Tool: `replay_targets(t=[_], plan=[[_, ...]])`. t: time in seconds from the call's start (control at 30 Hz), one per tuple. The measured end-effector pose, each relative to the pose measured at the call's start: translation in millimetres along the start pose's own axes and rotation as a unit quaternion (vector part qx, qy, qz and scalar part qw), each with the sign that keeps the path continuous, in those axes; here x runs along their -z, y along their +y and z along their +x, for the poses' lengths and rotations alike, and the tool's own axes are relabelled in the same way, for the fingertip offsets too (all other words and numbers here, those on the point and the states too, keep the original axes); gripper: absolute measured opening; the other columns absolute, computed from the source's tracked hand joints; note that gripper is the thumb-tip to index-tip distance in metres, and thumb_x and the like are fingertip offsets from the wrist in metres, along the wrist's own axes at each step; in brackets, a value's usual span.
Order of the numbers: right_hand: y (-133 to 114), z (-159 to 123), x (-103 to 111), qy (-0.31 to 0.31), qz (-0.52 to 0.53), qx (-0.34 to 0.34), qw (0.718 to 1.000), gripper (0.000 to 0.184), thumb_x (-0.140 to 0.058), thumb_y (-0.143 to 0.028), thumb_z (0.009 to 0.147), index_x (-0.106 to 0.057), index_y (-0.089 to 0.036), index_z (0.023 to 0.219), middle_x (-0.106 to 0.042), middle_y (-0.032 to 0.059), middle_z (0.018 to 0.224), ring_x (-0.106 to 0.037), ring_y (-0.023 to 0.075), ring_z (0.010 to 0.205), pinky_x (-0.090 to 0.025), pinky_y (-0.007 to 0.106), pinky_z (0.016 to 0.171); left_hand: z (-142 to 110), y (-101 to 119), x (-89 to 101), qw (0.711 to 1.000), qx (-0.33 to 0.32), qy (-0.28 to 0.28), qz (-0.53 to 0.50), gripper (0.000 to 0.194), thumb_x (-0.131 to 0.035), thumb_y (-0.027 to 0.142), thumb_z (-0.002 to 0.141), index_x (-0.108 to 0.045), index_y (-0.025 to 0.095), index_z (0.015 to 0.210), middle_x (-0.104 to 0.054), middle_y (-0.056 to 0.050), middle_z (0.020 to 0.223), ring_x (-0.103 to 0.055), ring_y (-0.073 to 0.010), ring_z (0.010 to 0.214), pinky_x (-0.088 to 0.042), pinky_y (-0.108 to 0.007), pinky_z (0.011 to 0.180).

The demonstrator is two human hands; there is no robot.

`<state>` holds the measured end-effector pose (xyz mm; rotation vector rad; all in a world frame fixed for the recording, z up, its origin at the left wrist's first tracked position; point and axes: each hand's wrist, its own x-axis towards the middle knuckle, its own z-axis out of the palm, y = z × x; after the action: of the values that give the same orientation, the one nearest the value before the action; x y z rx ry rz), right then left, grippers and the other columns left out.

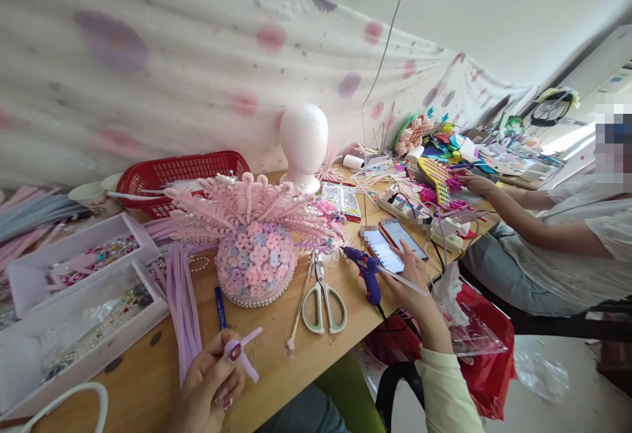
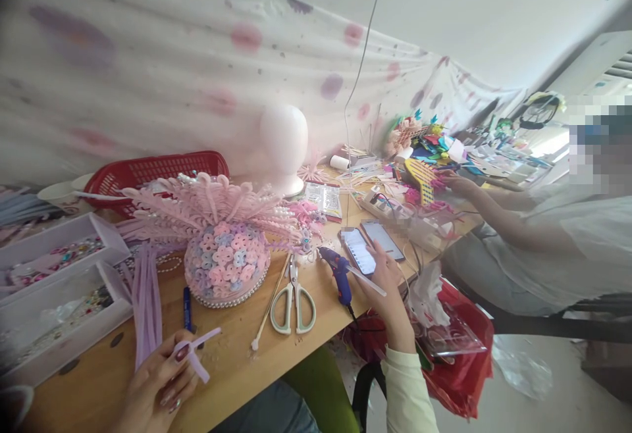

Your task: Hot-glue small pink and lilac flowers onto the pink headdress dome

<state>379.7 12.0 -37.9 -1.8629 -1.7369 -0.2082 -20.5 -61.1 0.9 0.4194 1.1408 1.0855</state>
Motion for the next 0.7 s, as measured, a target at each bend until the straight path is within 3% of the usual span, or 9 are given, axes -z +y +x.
replay_targets(t=[0.1, 0.2, 0.47, 0.7], plan=[[-11.3, 2.2, -1.3, -0.011, 0.014, 0.017, 1.0, 0.059, -0.05, -0.043, 0.093, -0.039, -0.024, 0.148, -0.068, 0.0139, 0.124, -0.05, 0.0366, 0.127, -0.037, 0.056, 0.104, 0.1, -2.4, 3.7, 1.0, 0.005, -0.016, -0.01, 0.06, -0.094, 0.06, 0.043, -0.055, 0.019, 0.064, -0.029, 0.013, 0.043, -0.015, -0.0019, 0.041, -0.021, -0.017, 0.038], [-16.0, 4.6, -2.5, -0.005, 0.013, 0.016, 1.0, 0.059, -0.053, -0.042, 0.091, -0.041, -0.025, 0.147, -0.069, 0.0128, 0.122, -0.049, 0.0369, 0.128, -0.034, 0.057, 0.107, -1.2, -2.3, 5.6, 1.0, 0.006, -0.029, -0.01, 0.058, -0.093, 0.059, 0.047, -0.057, 0.019, 0.066, -0.03, 0.013, 0.044, -0.017, -0.002, 0.042, -0.022, -0.017, 0.04], [8.2, 0.2, 5.4, -0.016, 0.025, -0.006, 1.0, 0.087, -0.06, -0.057, 0.087, -0.024, -0.02, 0.156, -0.061, 0.0171, 0.138, -0.046, 0.0395, 0.135, -0.036, 0.057, 0.108, -6.3, 6.6, -1.6, 1.0, 0.007, 0.019, -0.003, 0.065, -0.095, 0.061, 0.031, -0.06, 0.017, 0.063, -0.031, 0.012, 0.039, -0.021, -0.0013, 0.038, -0.021, -0.017, 0.039], [14.7, -4.3, 8.0, -0.051, -0.001, -0.019, 0.998, 0.09, -0.062, -0.064, 0.085, -0.024, -0.024, 0.156, -0.07, 0.0141, 0.126, -0.05, 0.0395, 0.13, -0.036, 0.06, 0.106, -5.7, 3.1, -4.2, 0.999, 0.026, 0.005, -0.02, 0.065, -0.097, 0.057, 0.032, -0.053, 0.019, 0.06, -0.032, 0.012, 0.043, -0.019, -0.0012, 0.039, -0.02, -0.017, 0.038]])
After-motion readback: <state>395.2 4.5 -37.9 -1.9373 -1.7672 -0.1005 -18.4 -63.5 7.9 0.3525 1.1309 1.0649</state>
